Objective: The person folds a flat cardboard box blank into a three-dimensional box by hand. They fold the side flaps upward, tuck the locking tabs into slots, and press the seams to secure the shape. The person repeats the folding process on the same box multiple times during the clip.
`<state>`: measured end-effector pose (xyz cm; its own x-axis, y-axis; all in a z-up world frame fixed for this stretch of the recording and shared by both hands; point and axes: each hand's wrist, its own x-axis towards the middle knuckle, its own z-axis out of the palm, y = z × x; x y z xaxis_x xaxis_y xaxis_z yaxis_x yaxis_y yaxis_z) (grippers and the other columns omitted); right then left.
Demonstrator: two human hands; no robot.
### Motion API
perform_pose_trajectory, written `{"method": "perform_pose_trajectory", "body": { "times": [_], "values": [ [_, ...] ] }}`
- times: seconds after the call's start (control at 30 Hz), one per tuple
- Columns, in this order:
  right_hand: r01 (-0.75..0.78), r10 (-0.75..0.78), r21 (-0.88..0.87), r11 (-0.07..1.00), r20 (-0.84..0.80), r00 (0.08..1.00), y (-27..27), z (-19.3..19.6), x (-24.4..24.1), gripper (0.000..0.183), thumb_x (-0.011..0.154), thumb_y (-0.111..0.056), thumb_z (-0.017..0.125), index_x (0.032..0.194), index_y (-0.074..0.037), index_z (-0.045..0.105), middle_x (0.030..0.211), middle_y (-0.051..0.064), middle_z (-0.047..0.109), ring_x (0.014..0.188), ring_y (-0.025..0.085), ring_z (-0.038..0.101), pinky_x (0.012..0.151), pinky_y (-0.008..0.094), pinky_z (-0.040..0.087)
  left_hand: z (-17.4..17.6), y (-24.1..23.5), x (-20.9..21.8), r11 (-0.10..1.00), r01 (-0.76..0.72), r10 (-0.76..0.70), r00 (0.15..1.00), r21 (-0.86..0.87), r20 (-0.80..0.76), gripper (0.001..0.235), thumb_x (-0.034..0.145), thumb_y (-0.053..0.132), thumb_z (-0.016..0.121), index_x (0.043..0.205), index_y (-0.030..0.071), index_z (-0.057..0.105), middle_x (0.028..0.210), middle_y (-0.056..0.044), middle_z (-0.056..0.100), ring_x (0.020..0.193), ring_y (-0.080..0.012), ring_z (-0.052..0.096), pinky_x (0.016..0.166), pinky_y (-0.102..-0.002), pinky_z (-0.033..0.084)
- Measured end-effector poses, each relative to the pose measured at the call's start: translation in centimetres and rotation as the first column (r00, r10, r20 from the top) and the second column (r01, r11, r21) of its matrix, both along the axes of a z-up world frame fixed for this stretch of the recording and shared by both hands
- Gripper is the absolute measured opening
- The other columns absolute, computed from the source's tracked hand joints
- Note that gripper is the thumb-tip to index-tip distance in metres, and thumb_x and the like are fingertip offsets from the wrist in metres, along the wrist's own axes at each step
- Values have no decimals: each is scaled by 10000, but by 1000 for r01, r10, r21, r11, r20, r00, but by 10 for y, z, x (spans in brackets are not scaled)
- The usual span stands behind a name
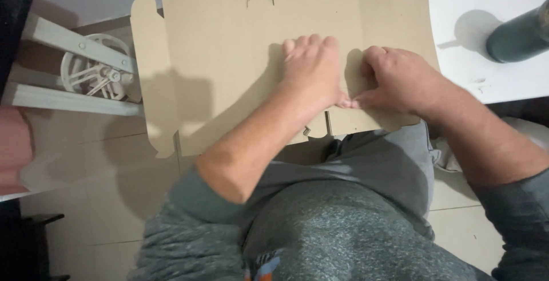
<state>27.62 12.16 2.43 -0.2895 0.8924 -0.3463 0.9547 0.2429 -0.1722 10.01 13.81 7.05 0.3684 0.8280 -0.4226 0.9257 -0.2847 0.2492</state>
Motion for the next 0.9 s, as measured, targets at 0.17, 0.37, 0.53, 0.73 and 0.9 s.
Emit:
{"method": "perform_pose_trajectory", "body": {
  "times": [0.17,0.37,0.53,0.73,0.9],
  "values": [
    [59,-82,-156,986,-146,986,7,-2,18,638,689,-354,904,1186,-60,630,1031,144,730,954,295,727,843,409,607,-23,5,-3,991,73,-73,997,110,-7,1121,514,618,942,1323,-33,518,1309,-207,568,1268,-347,495,1091,-566,337],
    [124,-133,-177,976,-43,990,-1,18,-5,765,660,-520,893,1207,-59,621,1039,164,721,960,307,725,863,421,603,-4,-10,-65,999,-41,44,995,34,-87,1124,576,615,917,1372,-50,484,1308,-217,559,1285,-347,483,1127,-569,311],
    [120,-107,-73,990,163,981,-6,34,-37,993,629,-718,823,1246,22,583,1053,228,722,1008,346,717,964,421,565,-4,-9,-55,998,-64,65,989,12,-131,1132,594,610,924,1395,-50,471,1323,-223,550,1304,-360,473,1164,-562,302],
    [138,-113,-177,974,144,983,2,22,-18,979,695,-635,865,1348,6,517,1111,233,725,1012,358,746,938,441,597,-20,-28,-74,996,-9,4,998,91,60,1098,564,530,953,1384,-22,476,1320,-188,554,1297,-336,480,1159,-586,289],
    [123,-125,-146,982,-3,992,4,8,1,987,635,-576,919,1341,3,545,1160,226,707,1102,357,703,980,454,570,-21,-80,-119,922,108,-227,929,371,292,1218,439,493,978,1377,-93,470,1379,-314,490,1365,-472,405,1134,-637,249]
  ]
}}
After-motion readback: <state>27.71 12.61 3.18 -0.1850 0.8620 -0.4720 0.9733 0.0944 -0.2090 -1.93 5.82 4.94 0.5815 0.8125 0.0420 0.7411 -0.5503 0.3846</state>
